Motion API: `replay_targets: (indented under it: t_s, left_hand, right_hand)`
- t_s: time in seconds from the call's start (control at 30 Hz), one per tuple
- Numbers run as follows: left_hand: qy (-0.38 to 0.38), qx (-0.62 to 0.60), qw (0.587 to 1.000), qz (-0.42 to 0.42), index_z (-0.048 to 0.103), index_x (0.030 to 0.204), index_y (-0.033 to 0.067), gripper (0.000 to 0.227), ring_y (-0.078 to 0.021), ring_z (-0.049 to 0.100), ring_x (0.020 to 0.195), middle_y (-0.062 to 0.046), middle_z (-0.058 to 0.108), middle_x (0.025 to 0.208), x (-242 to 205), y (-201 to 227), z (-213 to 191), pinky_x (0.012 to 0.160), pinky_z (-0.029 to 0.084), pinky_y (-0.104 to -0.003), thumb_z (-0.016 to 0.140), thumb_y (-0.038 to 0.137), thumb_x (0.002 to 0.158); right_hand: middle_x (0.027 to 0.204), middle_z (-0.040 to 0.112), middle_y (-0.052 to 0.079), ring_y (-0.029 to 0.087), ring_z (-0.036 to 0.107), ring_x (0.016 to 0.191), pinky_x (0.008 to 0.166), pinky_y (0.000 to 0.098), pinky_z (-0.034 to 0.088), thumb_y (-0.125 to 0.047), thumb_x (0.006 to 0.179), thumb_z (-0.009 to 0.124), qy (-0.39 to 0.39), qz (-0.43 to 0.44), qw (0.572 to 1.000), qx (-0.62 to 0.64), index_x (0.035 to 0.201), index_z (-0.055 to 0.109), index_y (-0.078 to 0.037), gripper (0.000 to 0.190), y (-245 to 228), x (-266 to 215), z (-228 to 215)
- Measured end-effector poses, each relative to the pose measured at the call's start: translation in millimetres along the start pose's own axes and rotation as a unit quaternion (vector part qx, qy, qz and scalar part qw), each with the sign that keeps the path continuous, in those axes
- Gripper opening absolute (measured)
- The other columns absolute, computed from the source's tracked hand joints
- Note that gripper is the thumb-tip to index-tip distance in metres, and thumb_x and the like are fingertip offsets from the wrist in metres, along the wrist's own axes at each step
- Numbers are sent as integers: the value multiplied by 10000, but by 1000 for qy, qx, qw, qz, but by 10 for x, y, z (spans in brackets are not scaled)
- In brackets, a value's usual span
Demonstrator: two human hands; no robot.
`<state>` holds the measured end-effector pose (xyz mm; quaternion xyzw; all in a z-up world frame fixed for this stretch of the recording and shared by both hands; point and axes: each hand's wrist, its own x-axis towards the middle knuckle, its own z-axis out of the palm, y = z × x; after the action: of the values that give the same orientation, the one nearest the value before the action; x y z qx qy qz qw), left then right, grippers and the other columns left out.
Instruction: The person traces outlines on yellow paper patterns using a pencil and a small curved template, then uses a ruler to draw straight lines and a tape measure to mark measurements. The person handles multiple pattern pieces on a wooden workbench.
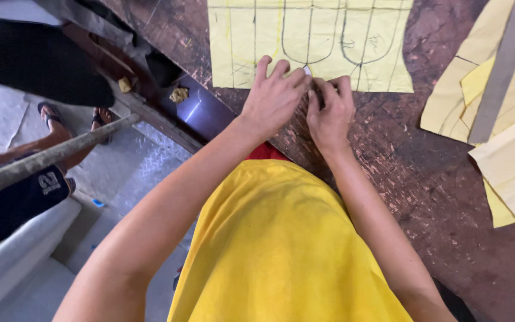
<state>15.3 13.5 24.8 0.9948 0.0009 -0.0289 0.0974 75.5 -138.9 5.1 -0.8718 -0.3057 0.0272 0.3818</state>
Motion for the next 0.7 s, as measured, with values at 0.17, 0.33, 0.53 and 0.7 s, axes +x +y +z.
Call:
replay_targets:
  t_s: [0.17, 0.33, 0.53, 0.7]
  left_hand:
    - [-140, -50, 988, 31, 662, 1348, 215, 564, -258, 583, 1132, -35, 690, 1074, 660, -371, -145, 1030, 383, -517, 712, 53, 810]
    - [-108, -48, 971, 209, 695, 1290, 229, 459, -298, 552, 1207, -57, 664, 1178, 1445, -764, -249, 986, 410, -543, 810, 200, 847]
    - [-219, 24, 890, 399, 385, 1562, 419, 1208, -297, 438, 1311, -103, 495, 1377, 1870, -457, -233, 1019, 393, -524, 973, 453, 508]
    - [-234, 85, 852, 460, 239, 1570, 532, 1489, -299, 389, 1354, -79, 410, 1466, 1954, -200, -128, 1025, 394, -538, 1001, 618, 294]
  right_hand:
    - [1004, 593, 120, 315, 643, 873, 773, 430, 521, -26, 895, 766, 13, 8, 999, -35, 1126, 746, -50, 233, -34, 13, 21]
    - [1038, 611, 105, 304, 641, 850, 745, 425, 511, -22, 896, 763, 39, -4, 996, -77, 1129, 736, -52, 237, -128, -19, 54]
    - [1034, 628, 91, 295, 654, 860, 760, 409, 530, -8, 885, 768, 57, 39, 993, -96, 1124, 742, -57, 245, -248, -1, 95]
    - [1011, 631, 90, 281, 657, 842, 738, 406, 526, -11, 882, 783, 50, 77, 989, -116, 1125, 761, -60, 249, -316, 61, 111]
